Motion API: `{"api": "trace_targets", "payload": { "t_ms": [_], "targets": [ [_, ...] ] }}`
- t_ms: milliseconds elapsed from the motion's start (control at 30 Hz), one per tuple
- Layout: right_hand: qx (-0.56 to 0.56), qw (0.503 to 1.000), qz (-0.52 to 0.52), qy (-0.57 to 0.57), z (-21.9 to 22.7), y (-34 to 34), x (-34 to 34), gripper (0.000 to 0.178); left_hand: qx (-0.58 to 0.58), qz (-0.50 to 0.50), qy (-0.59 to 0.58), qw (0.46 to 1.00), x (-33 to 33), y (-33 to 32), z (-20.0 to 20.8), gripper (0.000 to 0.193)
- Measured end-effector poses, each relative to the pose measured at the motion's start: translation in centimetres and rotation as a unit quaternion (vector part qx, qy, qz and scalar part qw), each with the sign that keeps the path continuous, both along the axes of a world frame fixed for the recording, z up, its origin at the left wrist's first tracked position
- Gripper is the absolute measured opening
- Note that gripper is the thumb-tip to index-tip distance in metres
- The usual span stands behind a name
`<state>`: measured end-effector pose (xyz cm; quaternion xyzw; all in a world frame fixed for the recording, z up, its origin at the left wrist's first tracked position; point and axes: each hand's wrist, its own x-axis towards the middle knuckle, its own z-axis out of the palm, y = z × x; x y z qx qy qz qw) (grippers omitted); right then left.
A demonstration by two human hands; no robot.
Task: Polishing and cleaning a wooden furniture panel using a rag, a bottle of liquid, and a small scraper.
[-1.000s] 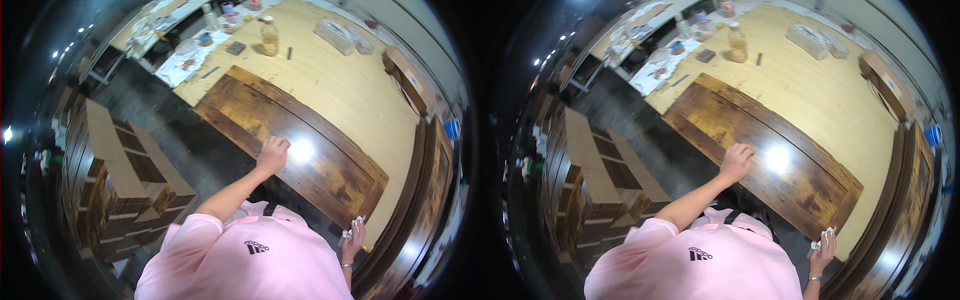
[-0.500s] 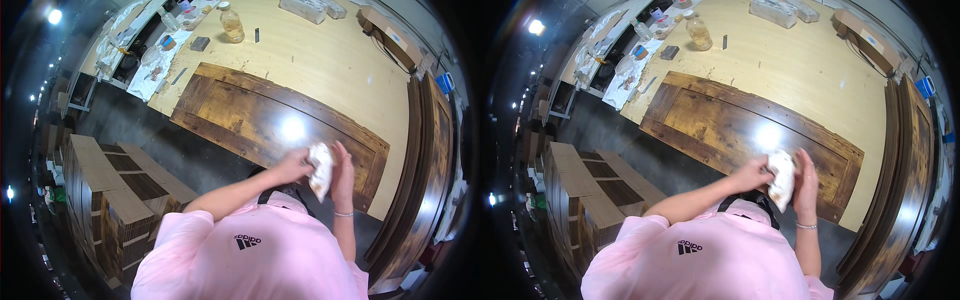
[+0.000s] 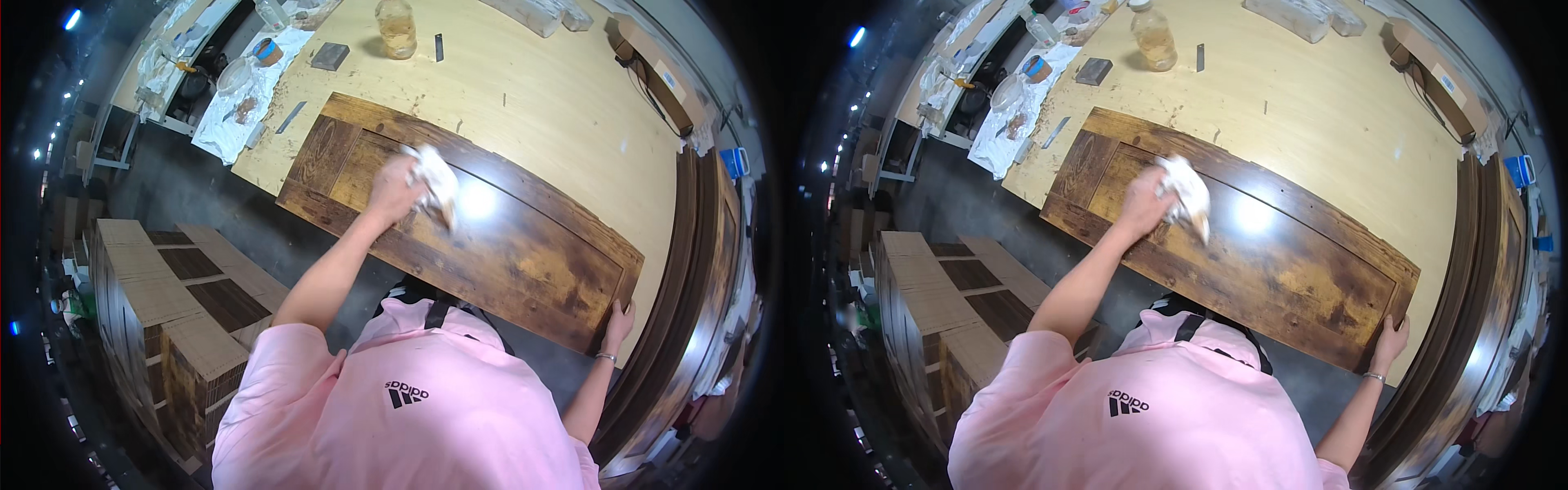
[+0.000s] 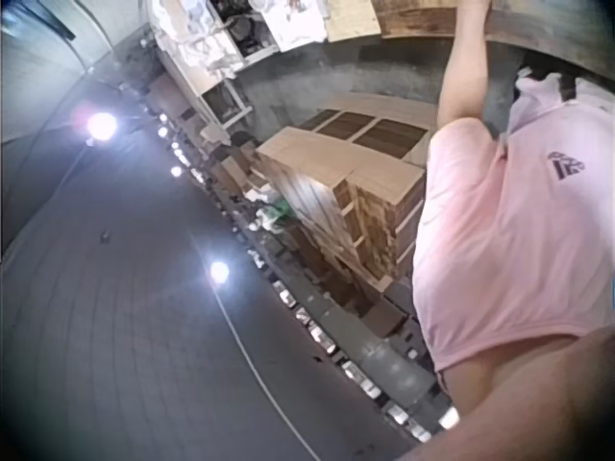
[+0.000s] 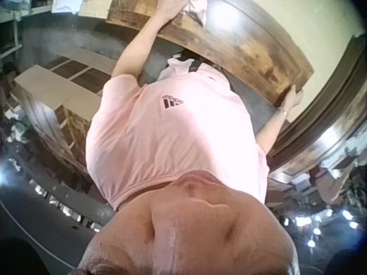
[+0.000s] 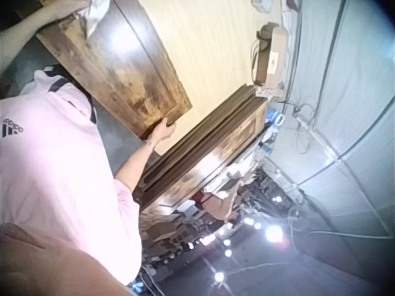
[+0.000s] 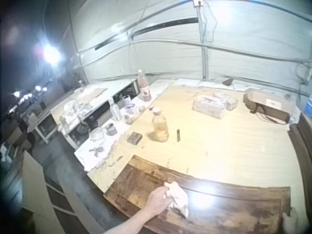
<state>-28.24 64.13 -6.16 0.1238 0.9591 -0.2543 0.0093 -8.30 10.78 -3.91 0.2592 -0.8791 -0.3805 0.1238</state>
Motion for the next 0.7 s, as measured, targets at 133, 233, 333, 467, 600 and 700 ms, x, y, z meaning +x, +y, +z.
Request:
{"api": "trace_targets", "payload": {
  "t_ms": [133,233,333,467,600,700],
  "targets": [
    [-0.012,1.0,-0.015,-0.012,-0.8,0.7,-1.2,0.056,-0.099,0.147,0.133,0.975,2.0,-3.4,3.5,0.034],
    [-0.025,1.0,-0.007,0.012,-2.9,2.1,-2.6,0.056,-0.137,0.279,0.014,0.95,7.0,-12.6,-0.6,0.033],
    [-0.078,0.996,-0.042,0.019,-2.5,1.7,-3.4,0.05,-0.052,0.311,-0.04,0.948,7.0,-13.4,0.2,0.036],
    [-0.147,0.984,-0.091,-0.05,0.1,2.2,-4.6,0.041,0.016,0.398,0.02,0.917,5.8,-14.1,-0.4,0.038],
    [-0.405,0.9,-0.158,0.01,4.2,2.5,-4.1,0.037,0.176,0.381,0.183,0.889,6.0,-15.7,0.4,0.031],
    [-0.476,0.868,-0.142,0.004,10.3,-0.7,-2.7,0.045,0.223,0.355,0.275,0.865,5.2,-15.7,4.0,0.029]
  ]
}}
